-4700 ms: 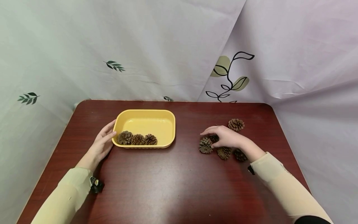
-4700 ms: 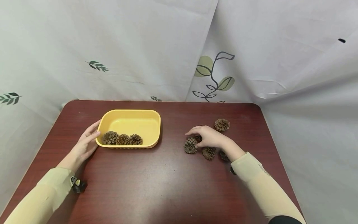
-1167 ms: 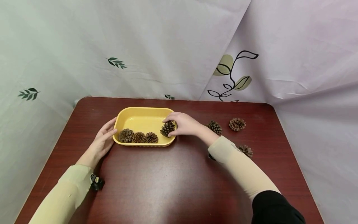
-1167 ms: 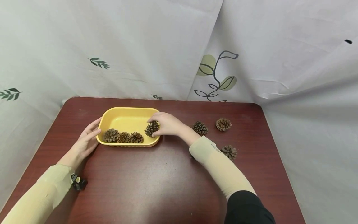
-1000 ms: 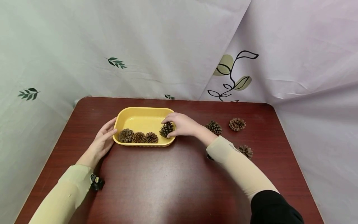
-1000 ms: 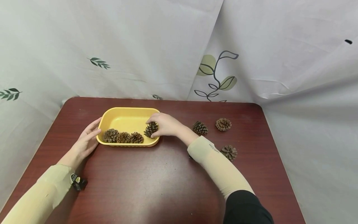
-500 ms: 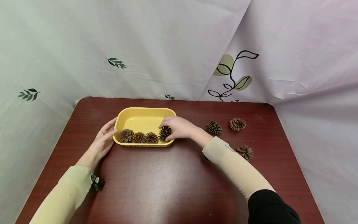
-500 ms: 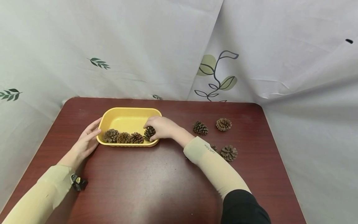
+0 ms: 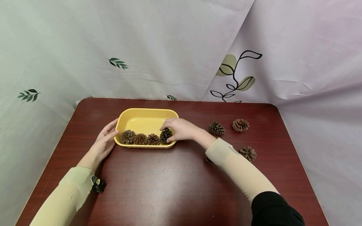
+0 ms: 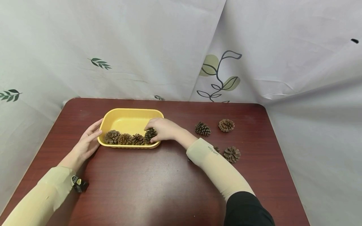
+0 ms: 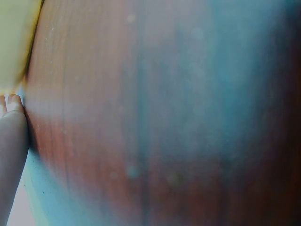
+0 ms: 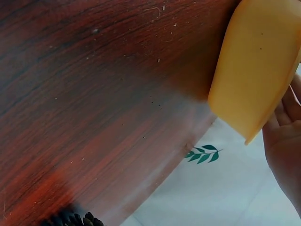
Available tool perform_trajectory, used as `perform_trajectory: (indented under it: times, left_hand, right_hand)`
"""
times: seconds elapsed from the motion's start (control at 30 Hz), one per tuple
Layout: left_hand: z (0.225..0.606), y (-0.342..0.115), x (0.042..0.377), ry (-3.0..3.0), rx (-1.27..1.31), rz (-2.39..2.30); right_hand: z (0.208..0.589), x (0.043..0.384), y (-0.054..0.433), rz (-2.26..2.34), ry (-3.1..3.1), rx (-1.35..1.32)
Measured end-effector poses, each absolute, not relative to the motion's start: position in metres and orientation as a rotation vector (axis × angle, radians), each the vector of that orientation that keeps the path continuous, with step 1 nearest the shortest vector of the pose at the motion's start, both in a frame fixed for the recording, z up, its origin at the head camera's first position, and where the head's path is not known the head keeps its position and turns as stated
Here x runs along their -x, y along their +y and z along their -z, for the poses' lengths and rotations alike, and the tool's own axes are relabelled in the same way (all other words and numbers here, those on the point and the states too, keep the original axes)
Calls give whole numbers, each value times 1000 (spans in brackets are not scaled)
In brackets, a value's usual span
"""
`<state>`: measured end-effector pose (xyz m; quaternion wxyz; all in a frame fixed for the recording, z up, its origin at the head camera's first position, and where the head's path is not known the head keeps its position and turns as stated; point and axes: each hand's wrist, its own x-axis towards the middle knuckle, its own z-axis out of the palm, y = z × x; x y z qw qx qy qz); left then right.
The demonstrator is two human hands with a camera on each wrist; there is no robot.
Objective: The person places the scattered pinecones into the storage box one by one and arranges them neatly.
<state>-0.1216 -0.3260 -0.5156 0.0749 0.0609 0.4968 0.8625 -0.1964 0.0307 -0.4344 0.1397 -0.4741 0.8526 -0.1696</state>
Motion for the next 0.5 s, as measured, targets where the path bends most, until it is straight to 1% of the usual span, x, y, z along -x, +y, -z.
perform_trajectory:
  times: [0.5]
  left_hand:
    - [517, -327, 123, 1506, -162, -2572]
  right_hand:
    - [432, 198, 30, 479, 2469, 1354]
